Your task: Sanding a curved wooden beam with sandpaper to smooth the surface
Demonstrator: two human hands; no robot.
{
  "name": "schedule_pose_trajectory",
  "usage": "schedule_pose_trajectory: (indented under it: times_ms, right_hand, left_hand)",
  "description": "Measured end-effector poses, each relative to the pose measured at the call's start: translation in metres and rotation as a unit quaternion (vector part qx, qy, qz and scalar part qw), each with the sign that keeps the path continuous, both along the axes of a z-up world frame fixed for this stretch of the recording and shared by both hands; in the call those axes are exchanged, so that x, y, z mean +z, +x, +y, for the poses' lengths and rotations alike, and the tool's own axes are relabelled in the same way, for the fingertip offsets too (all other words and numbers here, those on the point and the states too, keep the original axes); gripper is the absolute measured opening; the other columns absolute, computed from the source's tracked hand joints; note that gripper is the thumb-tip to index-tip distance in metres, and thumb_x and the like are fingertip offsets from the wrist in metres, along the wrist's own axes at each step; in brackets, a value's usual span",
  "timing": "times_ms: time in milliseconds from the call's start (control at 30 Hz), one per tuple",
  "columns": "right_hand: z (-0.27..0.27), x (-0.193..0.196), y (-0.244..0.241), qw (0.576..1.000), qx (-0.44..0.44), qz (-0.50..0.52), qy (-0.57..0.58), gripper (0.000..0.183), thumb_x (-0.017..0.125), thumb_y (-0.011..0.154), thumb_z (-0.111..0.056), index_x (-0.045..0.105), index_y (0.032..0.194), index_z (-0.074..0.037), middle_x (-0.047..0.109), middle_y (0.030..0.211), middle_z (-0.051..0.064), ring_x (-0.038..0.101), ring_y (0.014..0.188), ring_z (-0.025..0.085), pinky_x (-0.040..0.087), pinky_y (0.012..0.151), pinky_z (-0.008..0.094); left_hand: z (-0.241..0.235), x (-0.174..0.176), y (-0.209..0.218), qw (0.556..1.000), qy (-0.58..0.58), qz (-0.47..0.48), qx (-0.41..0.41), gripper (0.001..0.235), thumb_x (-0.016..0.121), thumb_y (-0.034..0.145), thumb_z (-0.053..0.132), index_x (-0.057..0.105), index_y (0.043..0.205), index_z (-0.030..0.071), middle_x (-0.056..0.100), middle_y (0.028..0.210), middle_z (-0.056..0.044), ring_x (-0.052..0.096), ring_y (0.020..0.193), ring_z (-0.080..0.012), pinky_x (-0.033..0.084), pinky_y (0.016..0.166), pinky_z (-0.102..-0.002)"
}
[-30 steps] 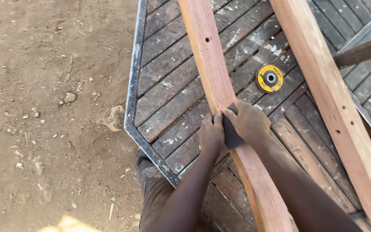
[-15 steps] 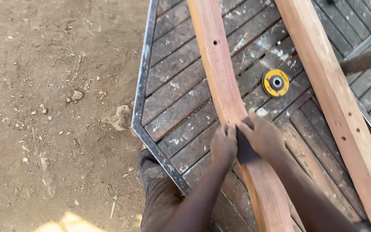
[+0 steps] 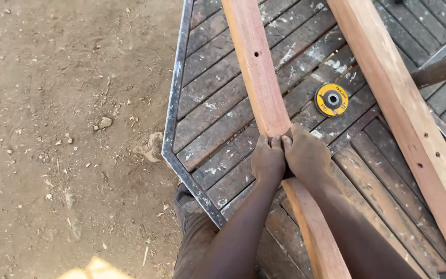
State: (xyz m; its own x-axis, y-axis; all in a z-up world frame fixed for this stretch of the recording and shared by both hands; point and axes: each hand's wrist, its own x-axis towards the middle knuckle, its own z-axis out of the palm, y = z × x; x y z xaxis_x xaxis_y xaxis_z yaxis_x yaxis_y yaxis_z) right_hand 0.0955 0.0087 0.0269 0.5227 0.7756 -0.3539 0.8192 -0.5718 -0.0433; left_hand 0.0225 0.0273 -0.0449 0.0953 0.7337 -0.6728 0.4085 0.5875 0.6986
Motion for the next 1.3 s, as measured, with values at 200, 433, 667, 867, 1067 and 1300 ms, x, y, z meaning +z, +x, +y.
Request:
schedule_pose_trajectory:
  times_ms: [200, 433, 667, 867, 1067, 1300]
  right_hand:
    - [-0.030, -0.017, 0.017, 0.998, -0.010, 0.065, 0.017, 0.037, 0.053, 0.100, -0.053, 0.066, 0.118, -0.023, 0.073, 0.119, 0.013, 0.069, 0.114, 0.039, 0.057, 0.092, 0.059]
    - [-0.022, -0.018, 0.005, 0.994, -0.030, 0.049, 0.089, 0.035, 0.054, 0.101, -0.048, 0.067, 0.114, -0.018, 0.075, 0.108, 0.019, 0.071, 0.105, 0.043, 0.056, 0.089, 0.058]
    - [-0.033, -0.004, 0.007, 0.999, 0.005, 0.040, 0.036, 0.041, 0.058, 0.095, -0.057, 0.066, 0.111, -0.020, 0.075, 0.106, 0.016, 0.072, 0.106, 0.039, 0.055, 0.091, 0.053]
    - [-0.004, -0.003, 0.004, 0.999, 0.011, 0.042, -0.007, 0.039, 0.056, 0.096, -0.058, 0.068, 0.110, -0.023, 0.077, 0.101, 0.014, 0.072, 0.107, 0.036, 0.054, 0.093, 0.048]
    - [-0.011, -0.013, 0.025, 0.998, 0.004, 0.055, -0.020, 0.039, 0.056, 0.094, -0.059, 0.067, 0.108, -0.025, 0.076, 0.104, 0.013, 0.071, 0.110, 0.036, 0.052, 0.095, 0.048]
    - [-0.012, -0.056, 0.040, 0.990, -0.031, 0.101, 0.094, 0.040, 0.066, 0.092, -0.058, 0.068, 0.100, -0.018, 0.059, 0.125, 0.007, 0.052, 0.123, 0.040, 0.048, 0.101, 0.052]
  left_hand:
    - [-0.031, 0.009, -0.011, 1.000, -0.019, 0.005, 0.022, 0.042, 0.051, 0.101, 0.046, 0.065, 0.114, 0.009, 0.071, 0.117, -0.026, 0.064, 0.122, -0.0450, 0.050, 0.103, -0.055]
    - [-0.015, -0.023, -0.002, 0.998, 0.039, 0.034, -0.033, 0.038, 0.047, 0.100, 0.050, 0.060, 0.113, 0.017, 0.074, 0.113, -0.017, 0.070, 0.114, -0.0381, 0.056, 0.095, -0.052]
    - [-0.049, -0.039, -0.006, 0.999, 0.043, 0.013, 0.020, 0.036, 0.042, 0.107, 0.042, 0.055, 0.109, 0.008, 0.069, 0.107, -0.028, 0.068, 0.110, -0.0467, 0.058, 0.089, -0.055]
    - [-0.034, -0.028, -0.012, 0.996, -0.007, -0.017, 0.089, 0.043, 0.052, 0.102, 0.053, 0.063, 0.106, 0.012, 0.071, 0.107, -0.023, 0.067, 0.113, -0.0437, 0.056, 0.091, -0.052]
    - [-0.036, -0.027, 0.003, 0.995, -0.025, -0.044, 0.089, 0.042, 0.057, 0.099, 0.055, 0.064, 0.105, 0.014, 0.071, 0.106, -0.021, 0.067, 0.113, -0.0418, 0.055, 0.090, -0.052]
    - [-0.017, -0.039, 0.018, 0.992, -0.016, -0.034, 0.122, 0.039, 0.059, 0.098, 0.050, 0.063, 0.105, 0.011, 0.070, 0.105, -0.024, 0.067, 0.112, -0.0428, 0.055, 0.087, -0.054]
